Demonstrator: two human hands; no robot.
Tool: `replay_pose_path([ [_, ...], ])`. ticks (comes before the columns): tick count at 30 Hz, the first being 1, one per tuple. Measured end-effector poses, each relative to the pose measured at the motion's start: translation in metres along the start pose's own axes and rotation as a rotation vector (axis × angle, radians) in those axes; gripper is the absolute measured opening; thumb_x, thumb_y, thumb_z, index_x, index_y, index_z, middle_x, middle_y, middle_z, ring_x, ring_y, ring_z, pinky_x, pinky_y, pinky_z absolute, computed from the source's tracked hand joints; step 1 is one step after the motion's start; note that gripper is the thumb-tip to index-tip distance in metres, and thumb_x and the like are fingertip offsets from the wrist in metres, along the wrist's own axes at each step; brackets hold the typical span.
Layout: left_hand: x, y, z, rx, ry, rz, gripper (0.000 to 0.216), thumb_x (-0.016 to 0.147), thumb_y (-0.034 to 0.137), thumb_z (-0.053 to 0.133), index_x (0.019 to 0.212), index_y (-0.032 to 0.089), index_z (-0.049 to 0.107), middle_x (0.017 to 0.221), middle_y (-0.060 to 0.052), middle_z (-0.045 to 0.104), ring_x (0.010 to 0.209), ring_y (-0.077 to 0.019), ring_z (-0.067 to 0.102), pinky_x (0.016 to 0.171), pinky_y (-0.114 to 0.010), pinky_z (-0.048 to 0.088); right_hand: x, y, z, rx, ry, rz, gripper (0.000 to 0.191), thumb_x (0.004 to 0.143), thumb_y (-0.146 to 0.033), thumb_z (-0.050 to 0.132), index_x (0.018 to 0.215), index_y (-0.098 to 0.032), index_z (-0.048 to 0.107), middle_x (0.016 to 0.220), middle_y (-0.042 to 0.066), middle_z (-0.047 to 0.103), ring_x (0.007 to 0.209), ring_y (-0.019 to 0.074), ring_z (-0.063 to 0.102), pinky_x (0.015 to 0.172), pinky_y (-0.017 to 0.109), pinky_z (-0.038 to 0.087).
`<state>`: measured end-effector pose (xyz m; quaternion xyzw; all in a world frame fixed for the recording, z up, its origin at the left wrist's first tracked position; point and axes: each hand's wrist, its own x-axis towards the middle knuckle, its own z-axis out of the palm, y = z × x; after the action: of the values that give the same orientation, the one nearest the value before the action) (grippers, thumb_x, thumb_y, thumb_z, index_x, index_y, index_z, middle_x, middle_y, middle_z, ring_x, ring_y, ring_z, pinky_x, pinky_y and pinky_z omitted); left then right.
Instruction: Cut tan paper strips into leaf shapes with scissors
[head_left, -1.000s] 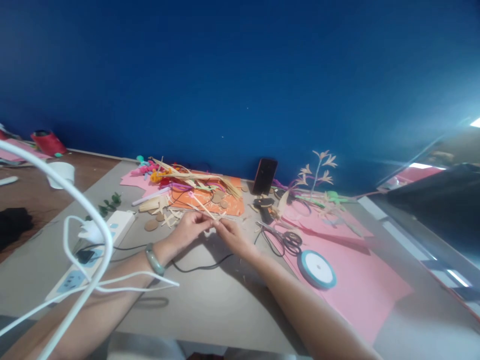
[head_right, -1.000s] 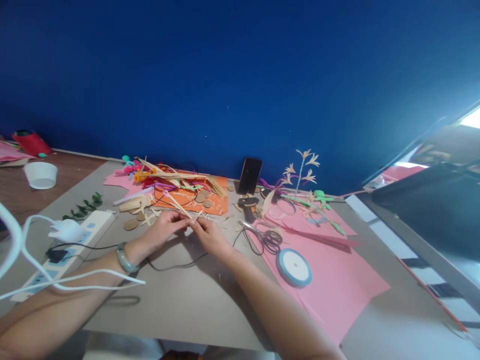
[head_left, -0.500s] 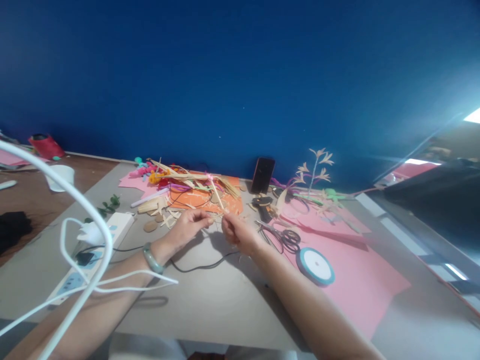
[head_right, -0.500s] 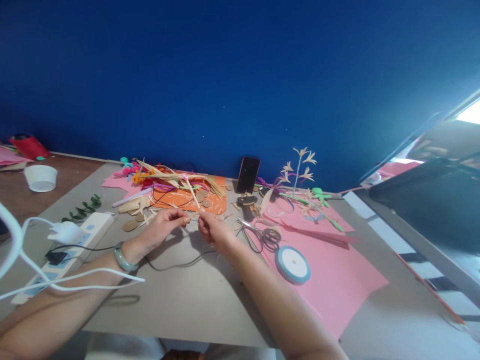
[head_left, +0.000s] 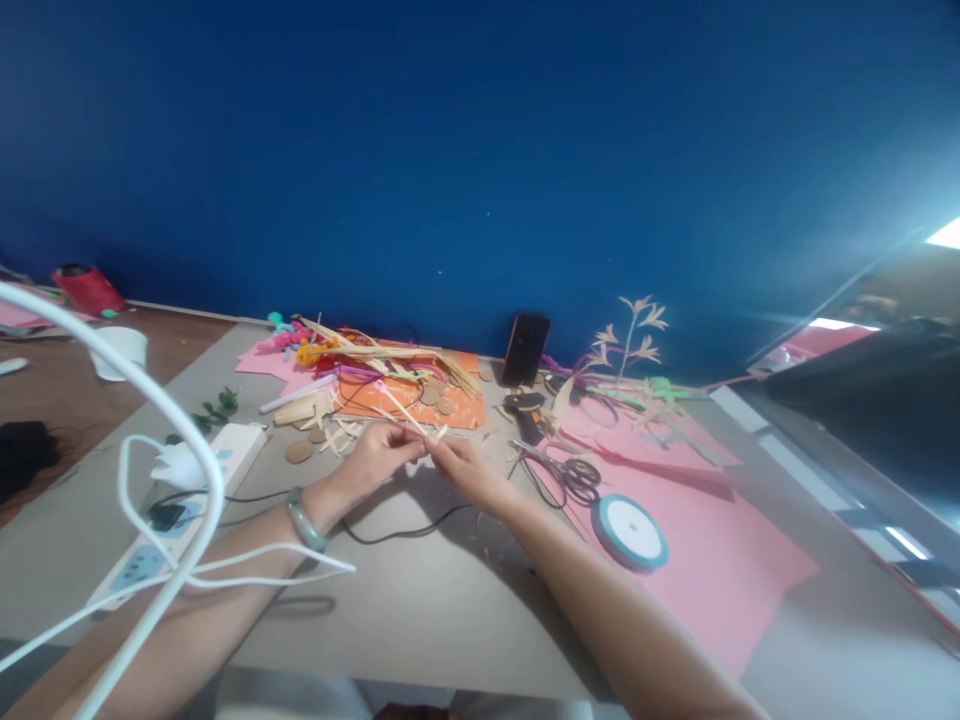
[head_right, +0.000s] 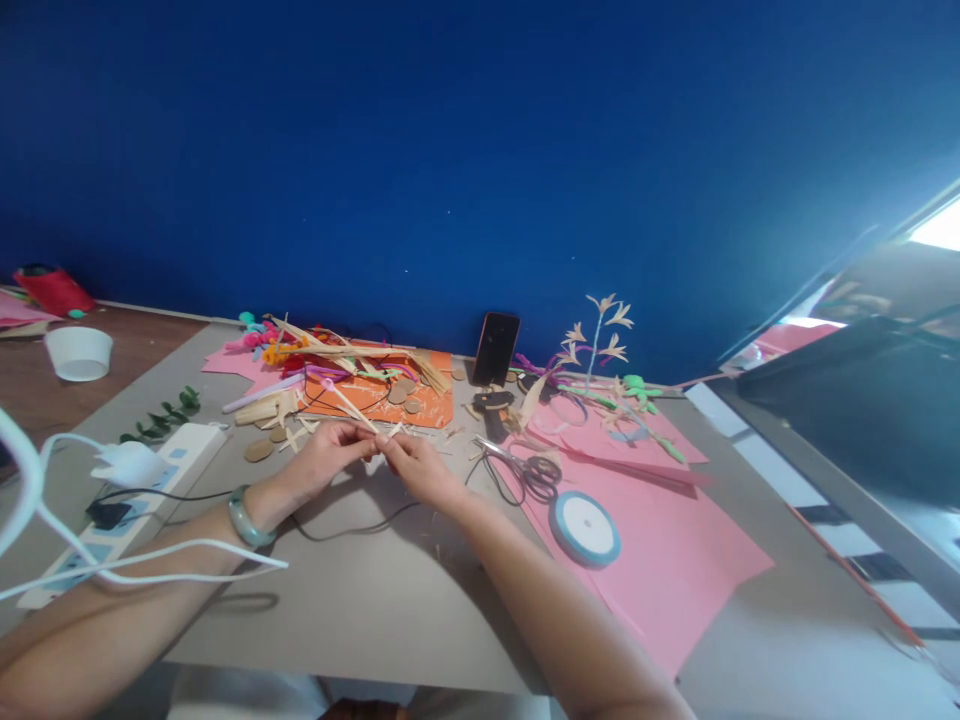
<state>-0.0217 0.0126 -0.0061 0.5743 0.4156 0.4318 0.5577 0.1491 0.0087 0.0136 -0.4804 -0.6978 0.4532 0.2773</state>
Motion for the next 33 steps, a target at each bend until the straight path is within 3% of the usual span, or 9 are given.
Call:
replay_pose_path([
  [3,0.001,0.0,0.0,-0.018,-0.029,0.018,0.022,0.073,0.035,0.069,0.073,0.013,0.068,0.067,-0.002,0.063,0.063,-0.0109,0.054,0.063,-0.023,0.041,-0.001,0.001,0.0,0.078,-0.011,0.003,0.052,0.086,-0.06,0.041,0.054,-0.019,0.04,0.051,-0.005,0.036,0.049,0.0084,0.032,0.047,0.023,0.025],
  [7,0.001,0.001,-0.003,0.02,0.003,0.015,0.022,0.071,0.036,0.07,0.072,0.013,0.067,0.065,0.0,0.061,0.06,-0.0094,0.051,0.058,-0.022,0.039,0.0,0.0,-0.009,0.357,-0.018,0.15,0.05,0.085,-0.058,0.044,0.053,-0.02,0.038,0.043,-0.008,0.028,0.038,0.0069,0.023,0.038,0.022,0.015],
  [11,0.0,0.003,-0.004,0.013,0.027,-0.001,0.024,0.071,0.037,0.07,0.072,0.013,0.065,0.063,0.0,0.06,0.057,-0.009,0.049,0.056,-0.021,0.038,0.007,0.001,-0.025,0.66,0.099,0.211,0.048,0.083,-0.06,0.046,0.057,-0.021,0.034,0.044,-0.01,0.024,0.037,0.0058,0.013,0.036,0.02,0.009],
  [14,-0.001,0.003,-0.003,0.0,0.038,-0.015,0.026,0.071,0.039,0.069,0.071,0.014,0.065,0.063,0.0,0.06,0.057,-0.0094,0.05,0.055,-0.022,0.039,0.01,0.004,-0.027,0.631,0.11,0.225,0.051,0.084,-0.064,0.041,0.057,-0.022,0.034,0.043,-0.01,0.023,0.036,0.0059,0.012,0.035,0.02,0.008],
  [18,-0.001,0.002,-0.003,-0.001,0.021,0.028,0.026,0.072,0.04,0.069,0.074,0.014,0.067,0.067,-0.002,0.062,0.062,-0.0111,0.053,0.061,-0.023,0.042,0.004,0.003,-0.013,0.33,-0.051,0.178,0.053,0.08,-0.069,0.044,0.059,-0.02,0.041,0.046,-0.007,0.033,0.038,0.0062,0.024,0.036,0.021,0.015],
  [23,0.0,0.0,-0.002,0.016,-0.013,0.039,0.027,0.072,0.041,0.069,0.072,0.013,0.068,0.067,-0.003,0.063,0.065,-0.0125,0.054,0.064,-0.024,0.042,-0.005,-0.004,0.002,0.121,-0.025,0.079,0.05,0.081,-0.063,0.049,0.059,-0.018,0.046,0.051,-0.005,0.04,0.046,0.0073,0.033,0.041,0.021,0.023],
  [28,-0.001,0.003,-0.003,0.034,-0.03,0.038,0.025,0.073,0.038,0.069,0.073,0.013,0.066,0.067,-0.001,0.061,0.063,-0.0108,0.052,0.062,-0.023,0.04,-0.002,-0.005,-0.006,0.358,-0.007,0.131,0.049,0.084,-0.059,0.048,0.055,-0.02,0.039,0.044,-0.008,0.03,0.038,0.0061,0.023,0.037,0.022,0.015],
  [33,-0.002,0.006,-0.004,0.025,0.02,-0.001,0.024,0.073,0.038,0.068,0.071,0.014,0.064,0.063,0.0,0.059,0.058,-0.0094,0.049,0.056,-0.022,0.038,0.008,0.001,-0.024,0.67,0.165,0.197,0.047,0.082,-0.06,0.048,0.059,-0.021,0.035,0.044,-0.01,0.024,0.036,0.0045,0.013,0.036,0.02,0.009],
])
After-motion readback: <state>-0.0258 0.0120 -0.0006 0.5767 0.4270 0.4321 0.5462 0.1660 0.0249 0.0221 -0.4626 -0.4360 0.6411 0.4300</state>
